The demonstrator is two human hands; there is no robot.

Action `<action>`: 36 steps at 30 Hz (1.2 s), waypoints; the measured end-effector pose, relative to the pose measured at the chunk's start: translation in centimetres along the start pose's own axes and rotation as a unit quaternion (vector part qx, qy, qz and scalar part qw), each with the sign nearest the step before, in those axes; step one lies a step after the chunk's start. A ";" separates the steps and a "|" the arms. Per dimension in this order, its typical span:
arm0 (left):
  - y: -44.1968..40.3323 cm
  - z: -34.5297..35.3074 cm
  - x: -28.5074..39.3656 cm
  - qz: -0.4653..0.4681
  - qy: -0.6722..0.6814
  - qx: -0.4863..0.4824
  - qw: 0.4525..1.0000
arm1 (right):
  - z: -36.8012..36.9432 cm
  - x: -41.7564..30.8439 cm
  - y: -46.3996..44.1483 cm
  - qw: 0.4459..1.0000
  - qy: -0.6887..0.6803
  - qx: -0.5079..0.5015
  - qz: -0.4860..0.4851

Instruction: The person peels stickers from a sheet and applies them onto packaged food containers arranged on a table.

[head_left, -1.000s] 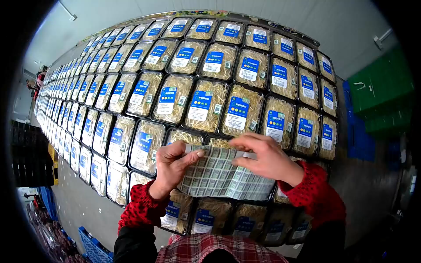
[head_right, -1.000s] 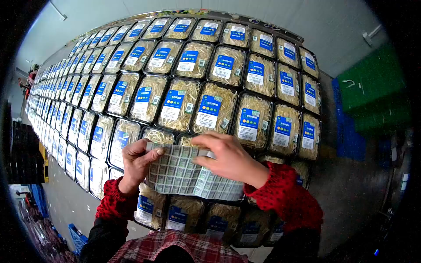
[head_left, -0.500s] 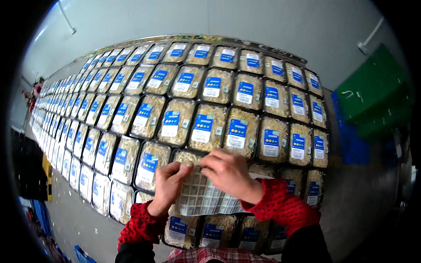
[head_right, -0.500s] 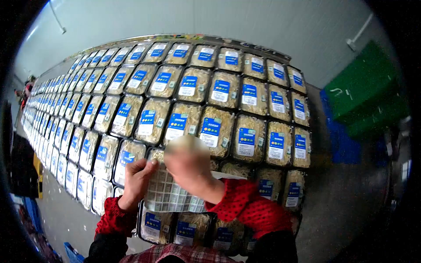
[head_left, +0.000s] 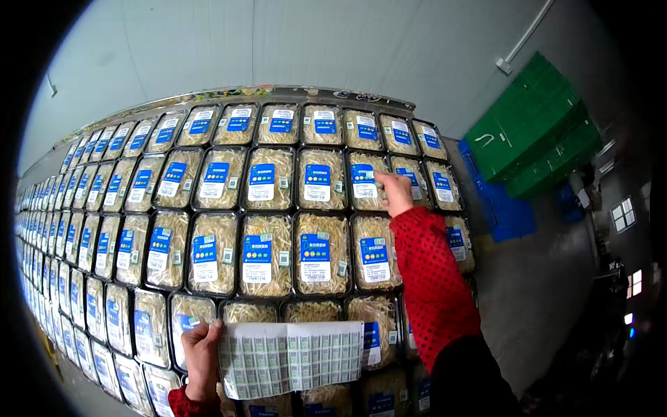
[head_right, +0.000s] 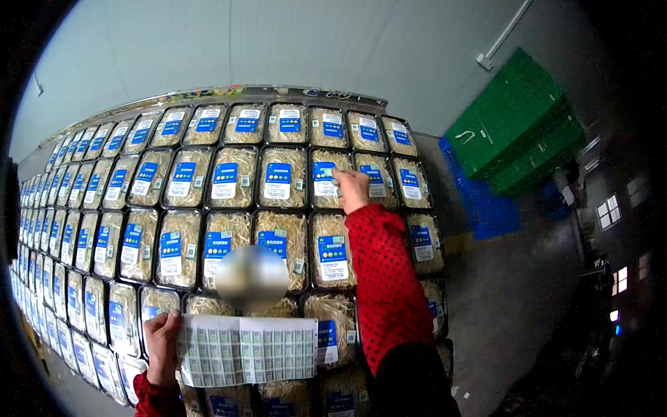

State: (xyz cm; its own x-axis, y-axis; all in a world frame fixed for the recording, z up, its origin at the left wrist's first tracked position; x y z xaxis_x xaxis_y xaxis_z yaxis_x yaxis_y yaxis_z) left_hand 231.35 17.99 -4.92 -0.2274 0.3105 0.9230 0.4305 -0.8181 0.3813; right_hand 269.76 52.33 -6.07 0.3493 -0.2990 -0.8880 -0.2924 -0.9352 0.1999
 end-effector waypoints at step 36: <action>-0.8 -1.2 -1.0 -0.060 0.085 -0.007 0.995 | 11.7 -4.8 -1.6 0.843 0.489 0.115 -0.194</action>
State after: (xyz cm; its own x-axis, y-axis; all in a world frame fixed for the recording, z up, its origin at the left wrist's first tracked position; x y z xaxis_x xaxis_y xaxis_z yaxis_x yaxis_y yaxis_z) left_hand 230.17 17.74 -6.25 -0.4214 0.3217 0.8479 0.3791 -0.7869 0.4869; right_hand 258.14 57.46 -6.94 0.9921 -0.0974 -0.0793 -0.1123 -0.9707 -0.2123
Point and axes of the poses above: each hand's wrist, its own y-axis away from the middle knuckle, its own z-axis out of the palm, x = y × z, the point moved 5 cm from there along -y, towards the middle knuckle, and after that the axes turned 12 degrees about y, right-handed, at the moved point
